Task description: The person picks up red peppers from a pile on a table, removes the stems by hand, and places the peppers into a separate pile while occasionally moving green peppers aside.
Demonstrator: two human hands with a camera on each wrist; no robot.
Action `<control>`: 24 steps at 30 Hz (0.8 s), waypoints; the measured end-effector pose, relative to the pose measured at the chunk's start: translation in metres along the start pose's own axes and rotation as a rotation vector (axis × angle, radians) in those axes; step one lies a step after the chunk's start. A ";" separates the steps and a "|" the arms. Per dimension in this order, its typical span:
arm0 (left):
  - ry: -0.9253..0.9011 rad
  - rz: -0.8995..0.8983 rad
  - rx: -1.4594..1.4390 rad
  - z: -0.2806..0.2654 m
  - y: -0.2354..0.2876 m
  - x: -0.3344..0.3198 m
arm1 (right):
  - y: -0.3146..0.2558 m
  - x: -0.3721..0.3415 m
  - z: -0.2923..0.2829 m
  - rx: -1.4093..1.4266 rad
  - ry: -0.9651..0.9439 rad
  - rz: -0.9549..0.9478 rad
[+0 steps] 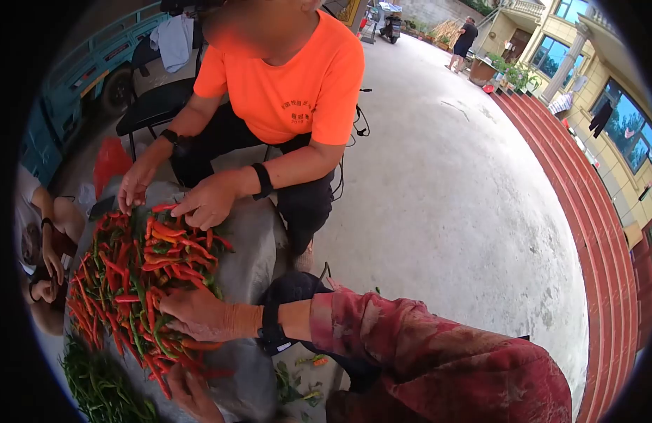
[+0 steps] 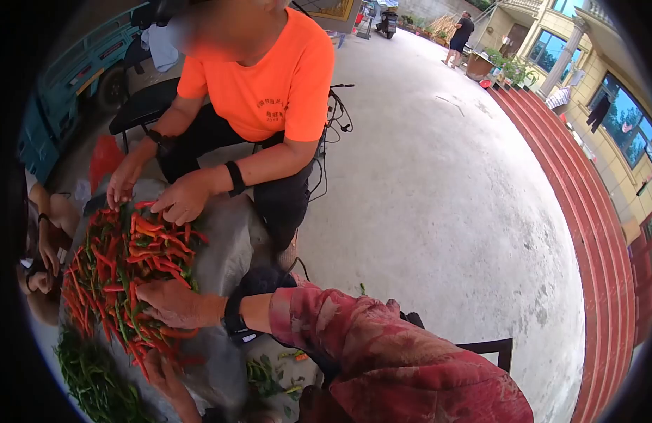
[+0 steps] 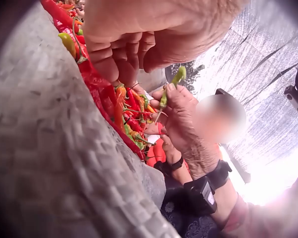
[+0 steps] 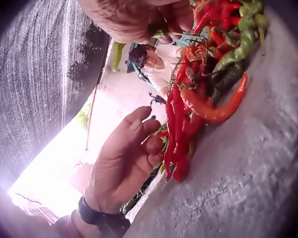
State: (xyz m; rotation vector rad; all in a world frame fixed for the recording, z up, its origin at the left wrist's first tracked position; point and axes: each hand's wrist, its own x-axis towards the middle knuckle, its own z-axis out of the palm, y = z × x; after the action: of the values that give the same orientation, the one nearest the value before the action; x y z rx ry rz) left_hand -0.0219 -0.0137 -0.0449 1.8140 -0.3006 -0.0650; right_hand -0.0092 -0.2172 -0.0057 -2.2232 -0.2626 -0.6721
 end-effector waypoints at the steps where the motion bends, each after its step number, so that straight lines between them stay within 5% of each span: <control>1: 0.000 0.001 -0.003 -0.003 -0.006 0.001 | -0.006 -0.002 -0.001 0.064 -0.052 0.009; 4: -0.092 0.020 -0.032 -0.010 -0.016 0.004 | -0.015 -0.008 0.009 0.044 -0.032 -0.177; 7: -0.106 0.087 0.008 -0.007 -0.002 0.001 | -0.020 -0.014 0.018 0.092 -0.160 -0.164; 10: 0.059 0.142 -0.034 0.002 0.020 -0.004 | -0.024 -0.018 0.025 0.110 -0.189 -0.184; 12: -0.147 0.034 -0.076 -0.008 0.033 -0.005 | -0.026 -0.018 0.027 0.091 -0.216 -0.181; 14: -0.008 0.076 -0.215 -0.002 0.018 -0.006 | -0.022 -0.019 0.027 0.031 -0.256 -0.182; 17: -0.073 0.081 -0.191 -0.007 0.017 -0.004 | -0.022 -0.020 0.026 -0.085 -0.078 -0.243; 18: -0.114 0.019 -0.298 -0.008 0.026 -0.004 | -0.015 -0.020 0.026 -0.188 -0.236 -0.260; 19: -0.144 0.006 -0.323 -0.009 0.024 -0.003 | -0.023 -0.016 0.021 -0.102 -0.162 -0.076; 24: -0.098 -0.120 -0.524 -0.008 0.036 0.001 | -0.022 -0.007 0.010 0.047 -0.226 -0.087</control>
State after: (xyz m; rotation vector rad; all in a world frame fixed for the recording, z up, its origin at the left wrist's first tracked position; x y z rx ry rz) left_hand -0.0255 -0.0153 -0.0079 1.3083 -0.2177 -0.2915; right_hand -0.0199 -0.1950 -0.0011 -2.2533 -0.4866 -0.4548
